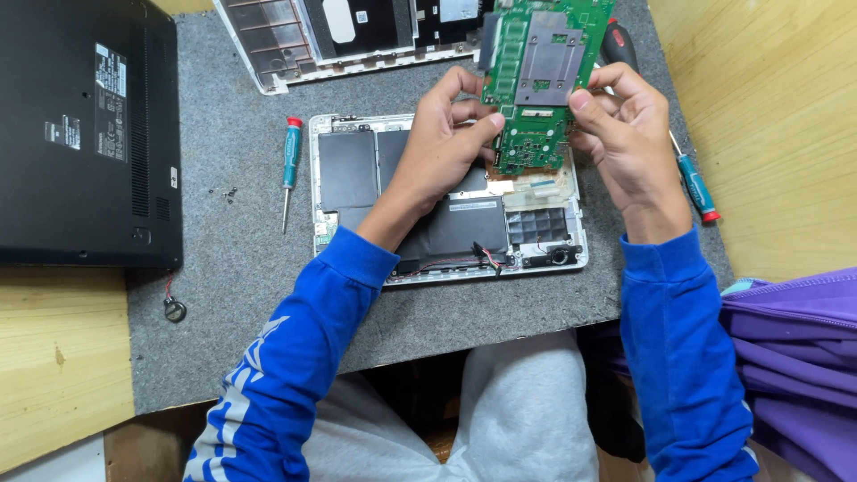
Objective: Disassembling and cleaning the internal components of a laptop using a screwdriver and a brush.
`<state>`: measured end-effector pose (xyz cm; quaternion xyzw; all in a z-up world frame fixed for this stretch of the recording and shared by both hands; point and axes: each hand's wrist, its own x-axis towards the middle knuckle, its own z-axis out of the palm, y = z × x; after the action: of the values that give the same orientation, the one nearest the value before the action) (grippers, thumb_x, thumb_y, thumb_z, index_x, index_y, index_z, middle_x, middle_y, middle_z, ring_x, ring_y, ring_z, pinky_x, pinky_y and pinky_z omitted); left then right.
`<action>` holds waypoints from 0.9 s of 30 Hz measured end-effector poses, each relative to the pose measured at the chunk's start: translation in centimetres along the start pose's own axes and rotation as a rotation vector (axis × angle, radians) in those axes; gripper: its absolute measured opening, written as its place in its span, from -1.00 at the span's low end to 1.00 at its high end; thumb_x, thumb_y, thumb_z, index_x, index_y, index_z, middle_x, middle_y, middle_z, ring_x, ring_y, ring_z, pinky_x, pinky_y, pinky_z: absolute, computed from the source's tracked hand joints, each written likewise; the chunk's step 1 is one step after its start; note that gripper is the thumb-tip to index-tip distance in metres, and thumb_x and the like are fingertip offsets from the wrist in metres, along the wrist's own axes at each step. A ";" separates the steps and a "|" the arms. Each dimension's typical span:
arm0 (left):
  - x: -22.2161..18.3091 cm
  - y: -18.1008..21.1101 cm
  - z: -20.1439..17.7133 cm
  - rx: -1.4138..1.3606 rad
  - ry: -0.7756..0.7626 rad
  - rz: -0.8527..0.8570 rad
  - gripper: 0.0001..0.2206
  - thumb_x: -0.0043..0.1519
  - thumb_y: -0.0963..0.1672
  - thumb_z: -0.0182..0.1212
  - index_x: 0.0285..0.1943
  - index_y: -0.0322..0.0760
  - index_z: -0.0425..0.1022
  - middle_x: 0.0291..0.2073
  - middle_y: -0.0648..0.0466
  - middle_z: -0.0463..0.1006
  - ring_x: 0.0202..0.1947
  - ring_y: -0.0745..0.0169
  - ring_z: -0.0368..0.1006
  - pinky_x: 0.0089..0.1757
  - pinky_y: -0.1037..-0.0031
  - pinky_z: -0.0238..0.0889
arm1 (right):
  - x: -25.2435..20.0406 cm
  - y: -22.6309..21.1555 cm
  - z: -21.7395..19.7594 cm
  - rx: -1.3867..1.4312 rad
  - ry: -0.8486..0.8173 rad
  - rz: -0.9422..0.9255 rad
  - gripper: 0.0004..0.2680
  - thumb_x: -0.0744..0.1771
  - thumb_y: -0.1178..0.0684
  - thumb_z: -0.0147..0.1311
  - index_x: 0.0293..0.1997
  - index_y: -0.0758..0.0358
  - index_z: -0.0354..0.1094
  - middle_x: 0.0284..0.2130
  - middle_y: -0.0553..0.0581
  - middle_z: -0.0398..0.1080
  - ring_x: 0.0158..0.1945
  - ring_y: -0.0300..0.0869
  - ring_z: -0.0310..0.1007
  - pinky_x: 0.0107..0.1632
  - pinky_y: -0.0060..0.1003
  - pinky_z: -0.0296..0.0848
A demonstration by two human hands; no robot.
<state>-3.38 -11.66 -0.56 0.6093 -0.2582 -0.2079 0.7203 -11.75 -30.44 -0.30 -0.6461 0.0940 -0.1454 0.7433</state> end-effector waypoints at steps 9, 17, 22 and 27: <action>-0.4 -1.2 0.4 -0.231 0.052 0.031 -0.59 0.20 -0.15 0.12 0.22 -0.19 0.14 -0.06 -0.03 0.50 -0.21 0.23 0.52 -0.42 0.43 0.55 | -1.3 -0.3 1.2 -0.329 0.032 -0.119 -0.83 0.32 0.03 0.13 -0.06 0.18 0.30 -0.31 0.03 0.41 -0.28 -0.40 0.40 -0.29 -0.54 0.49; -0.5 0.0 -0.5 -0.439 0.255 -0.129 -0.54 0.10 -0.17 0.17 0.19 -0.23 0.13 0.00 -0.10 0.47 -0.13 0.07 0.50 -0.30 0.23 0.53 | -7.1 -1.2 1.7 -0.846 0.136 -0.195 -0.83 0.33 -0.03 0.13 -0.26 0.27 0.48 -0.45 0.07 0.38 -0.43 -0.30 0.26 -0.39 -0.42 0.18; -0.5 0.3 -0.1 -0.474 0.208 -0.242 -0.54 0.09 -0.19 0.17 0.17 -0.23 0.11 0.02 -0.14 0.46 -0.12 0.05 0.49 -0.23 0.22 0.50 | -8.2 0.3 1.7 -0.944 0.116 -0.346 -0.84 0.24 0.14 0.28 -0.17 0.30 0.48 -0.32 0.15 0.37 -0.20 -0.14 0.35 -0.10 -0.31 0.27; -0.7 -1.2 -0.7 -0.458 -0.026 -0.184 -0.60 0.15 -0.22 0.21 0.06 -0.29 0.06 -0.14 -0.30 0.49 -0.23 -0.18 0.53 -0.26 0.11 0.51 | -6.6 1.4 0.8 -0.679 0.088 -0.192 -0.91 0.22 0.13 0.33 -0.34 0.11 0.47 -0.46 0.01 0.33 -0.29 -0.31 0.14 -0.17 -0.45 0.13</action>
<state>-3.41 -10.89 -1.90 0.4485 -0.1570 -0.3336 0.8142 -17.54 -27.26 -1.83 -0.8555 0.1078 -0.2029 0.4641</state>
